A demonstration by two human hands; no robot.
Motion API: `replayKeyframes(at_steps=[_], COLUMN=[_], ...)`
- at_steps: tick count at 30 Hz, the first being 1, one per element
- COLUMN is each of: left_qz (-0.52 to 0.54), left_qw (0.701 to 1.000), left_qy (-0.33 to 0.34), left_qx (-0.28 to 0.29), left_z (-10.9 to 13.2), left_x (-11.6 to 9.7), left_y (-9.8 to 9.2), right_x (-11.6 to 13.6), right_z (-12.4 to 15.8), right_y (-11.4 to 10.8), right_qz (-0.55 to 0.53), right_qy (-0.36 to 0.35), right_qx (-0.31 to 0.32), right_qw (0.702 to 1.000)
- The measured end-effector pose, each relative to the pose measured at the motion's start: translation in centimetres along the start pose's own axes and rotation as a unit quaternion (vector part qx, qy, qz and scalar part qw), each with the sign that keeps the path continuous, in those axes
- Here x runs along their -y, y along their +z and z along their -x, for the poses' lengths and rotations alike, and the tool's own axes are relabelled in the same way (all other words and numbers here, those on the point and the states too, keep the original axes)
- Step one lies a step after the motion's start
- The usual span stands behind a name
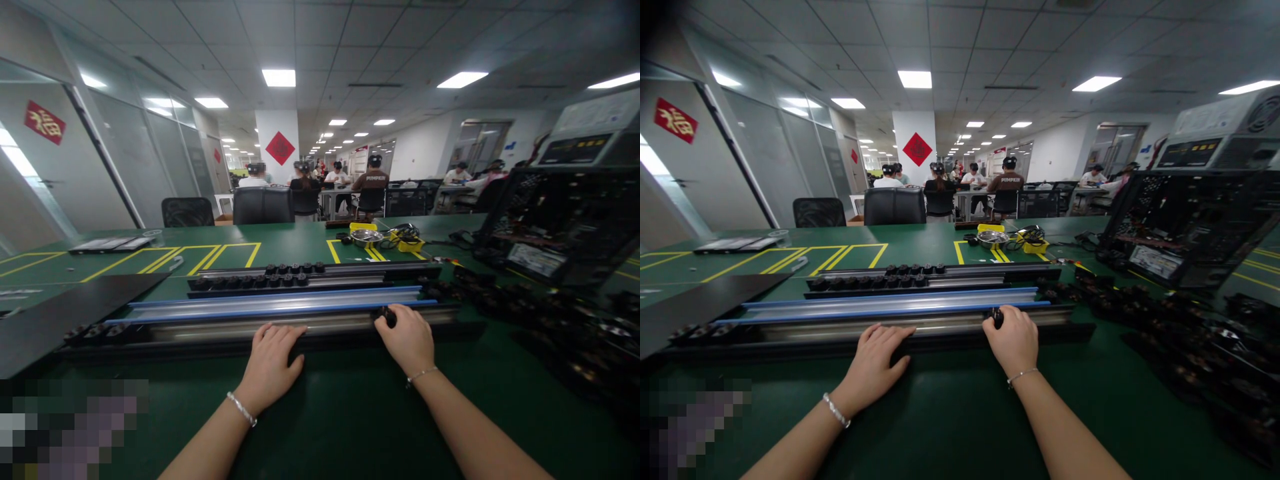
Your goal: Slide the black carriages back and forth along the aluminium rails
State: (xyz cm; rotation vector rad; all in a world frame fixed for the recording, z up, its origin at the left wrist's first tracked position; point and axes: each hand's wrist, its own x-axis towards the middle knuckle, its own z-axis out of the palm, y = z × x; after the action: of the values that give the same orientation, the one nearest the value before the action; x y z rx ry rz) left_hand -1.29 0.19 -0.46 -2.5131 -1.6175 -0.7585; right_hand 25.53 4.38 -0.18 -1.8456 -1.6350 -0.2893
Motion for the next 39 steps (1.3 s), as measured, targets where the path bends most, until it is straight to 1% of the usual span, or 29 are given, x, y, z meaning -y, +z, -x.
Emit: replayKeyframes(at_steps=[4,10,14,23,33,39], left_qz=[-0.006,-0.009,-0.013,-0.014,-0.017,-0.018], left_qw=[1.0,1.0,1.0,1.0,1.0,1.0], left_qy=[-0.004,-0.001,-0.008,-0.001,-0.001,-0.003], left_qx=[-0.004,-0.007,-0.007,-0.008,-0.01,-0.007], left_z=[-0.05,0.01,0.0,0.01,-0.05,-0.05], left_x=[-0.01,-0.05,-0.08,-0.04,0.02,-0.03], left_y=[0.09,0.18,0.21,0.23,0.37,0.38], right_x=[-0.05,-0.04,-0.04,-0.1,-0.58,-0.9], right_z=[-0.04,0.04,0.07,-0.01,-0.19,-0.31], right_y=[0.05,-0.17,-0.19,-0.29,-0.13,-0.08], right_qz=[0.0,0.004,0.002,-0.004,0.0,0.003], right_qy=[-0.003,-0.006,-0.007,-0.001,0.004,0.007], right_qx=[-0.002,0.014,0.009,0.006,-0.015,-0.009], right_qw=[1.0,1.0,1.0,1.0,1.0,1.0])
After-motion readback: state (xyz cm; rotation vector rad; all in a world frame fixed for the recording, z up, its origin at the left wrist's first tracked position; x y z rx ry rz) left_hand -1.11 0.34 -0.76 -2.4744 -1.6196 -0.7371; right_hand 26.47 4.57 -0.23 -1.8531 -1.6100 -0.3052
